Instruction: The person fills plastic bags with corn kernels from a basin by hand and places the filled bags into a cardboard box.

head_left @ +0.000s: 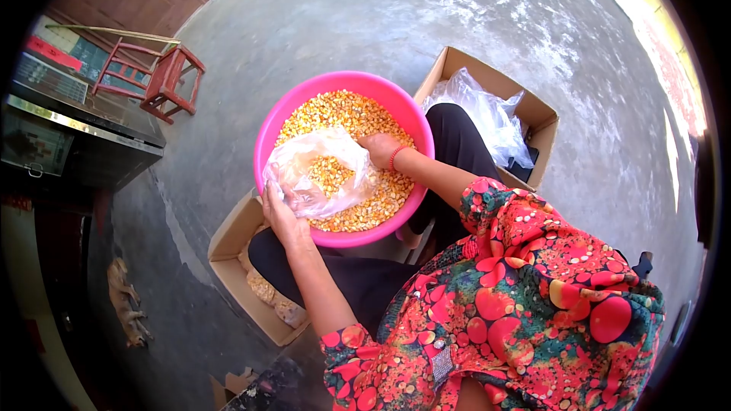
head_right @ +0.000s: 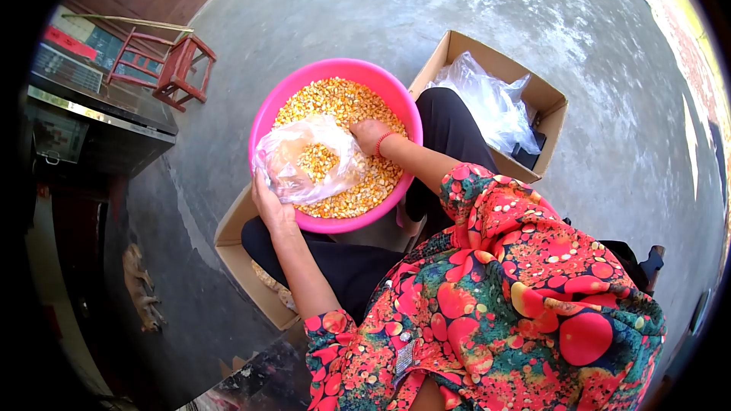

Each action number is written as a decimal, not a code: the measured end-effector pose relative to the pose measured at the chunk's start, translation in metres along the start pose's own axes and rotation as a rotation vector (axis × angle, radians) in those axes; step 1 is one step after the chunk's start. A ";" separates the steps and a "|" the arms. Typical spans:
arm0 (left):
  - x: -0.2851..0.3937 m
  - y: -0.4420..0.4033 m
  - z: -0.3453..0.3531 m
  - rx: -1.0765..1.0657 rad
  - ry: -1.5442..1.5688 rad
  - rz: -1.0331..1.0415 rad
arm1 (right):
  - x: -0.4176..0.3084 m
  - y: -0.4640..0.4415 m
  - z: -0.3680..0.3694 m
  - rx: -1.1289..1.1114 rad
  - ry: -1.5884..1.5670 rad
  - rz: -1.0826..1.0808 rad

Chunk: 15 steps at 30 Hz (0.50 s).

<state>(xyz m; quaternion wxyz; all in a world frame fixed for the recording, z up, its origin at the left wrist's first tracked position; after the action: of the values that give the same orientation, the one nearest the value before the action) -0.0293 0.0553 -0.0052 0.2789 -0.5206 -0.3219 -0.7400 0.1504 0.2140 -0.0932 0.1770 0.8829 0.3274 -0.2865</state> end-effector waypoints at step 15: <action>0.005 0.002 0.001 -0.032 0.014 0.020 | 0.026 0.002 -0.004 0.011 -1.660 0.533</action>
<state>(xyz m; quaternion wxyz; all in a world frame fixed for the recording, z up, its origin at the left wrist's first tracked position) -0.0286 0.0543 0.0003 0.2801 -0.5230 -0.3030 -0.7458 0.1697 0.2269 -0.1062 0.4151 0.4369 -0.1261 -0.7880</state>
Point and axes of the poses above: each hand's wrist, its own y-axis away from the middle knuckle, its own z-axis out of the palm, x = y × z, the point moved 8 cm from there along -y, towards the middle knuckle, and after that the axes turned 9 degrees about -y, right-handed, at the moved point
